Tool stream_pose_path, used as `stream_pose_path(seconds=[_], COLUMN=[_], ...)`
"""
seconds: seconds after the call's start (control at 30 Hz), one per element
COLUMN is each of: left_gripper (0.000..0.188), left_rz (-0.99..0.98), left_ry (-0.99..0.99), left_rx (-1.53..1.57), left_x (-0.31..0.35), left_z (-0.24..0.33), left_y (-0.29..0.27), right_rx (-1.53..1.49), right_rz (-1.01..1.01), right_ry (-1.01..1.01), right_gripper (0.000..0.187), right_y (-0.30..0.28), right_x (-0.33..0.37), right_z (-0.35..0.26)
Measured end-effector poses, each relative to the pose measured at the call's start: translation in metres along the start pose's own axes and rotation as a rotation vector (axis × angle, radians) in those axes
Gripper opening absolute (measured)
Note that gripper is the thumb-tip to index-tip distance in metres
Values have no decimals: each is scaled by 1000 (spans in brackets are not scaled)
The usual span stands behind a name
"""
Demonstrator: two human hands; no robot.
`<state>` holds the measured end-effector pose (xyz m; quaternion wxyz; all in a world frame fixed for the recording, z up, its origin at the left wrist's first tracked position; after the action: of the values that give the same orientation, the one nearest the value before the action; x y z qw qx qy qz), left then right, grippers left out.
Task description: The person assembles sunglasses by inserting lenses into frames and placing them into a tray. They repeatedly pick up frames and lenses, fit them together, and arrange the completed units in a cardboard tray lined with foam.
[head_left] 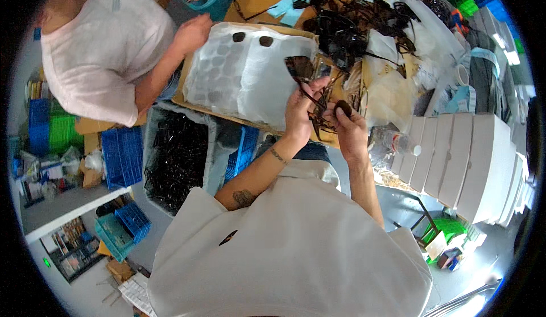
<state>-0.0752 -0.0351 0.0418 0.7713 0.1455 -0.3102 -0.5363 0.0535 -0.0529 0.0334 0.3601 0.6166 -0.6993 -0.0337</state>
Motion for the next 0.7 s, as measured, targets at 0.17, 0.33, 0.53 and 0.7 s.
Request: stream_pose_path(seconds=[0.17,0.33,0.53,0.7], left_gripper=[23,45,39,31], left_rz=[-36,25,206,284], left_ry=[-173,-194,-29,-10], left_rx=[436,289,262,355], left_x=[-8,22,52,84], left_z=[33,67,102,122], left_y=[-58,-120,-190,-220], right_rx=[266,464,465,687], right_rz=[147,-152,-161,-86], right_ry=[-55,-164,-262,-382], right_gripper=[7,11,17,16], right_y=[7,62,105,131], right_x=[-33,-57,-86,-117], right_z=[14,11,28,55])
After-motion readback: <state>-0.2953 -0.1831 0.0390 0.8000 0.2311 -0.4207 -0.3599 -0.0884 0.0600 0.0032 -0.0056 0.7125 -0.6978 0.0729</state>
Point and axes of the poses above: each hand's wrist, its own x-axis away from the middle knuckle, its own y-axis out of the palm, z = x × y, the point moved 6 cm from there along -x, towards the middle knuckle, and after that the axes turned 11 degrees about z, right-handed, at the moved point
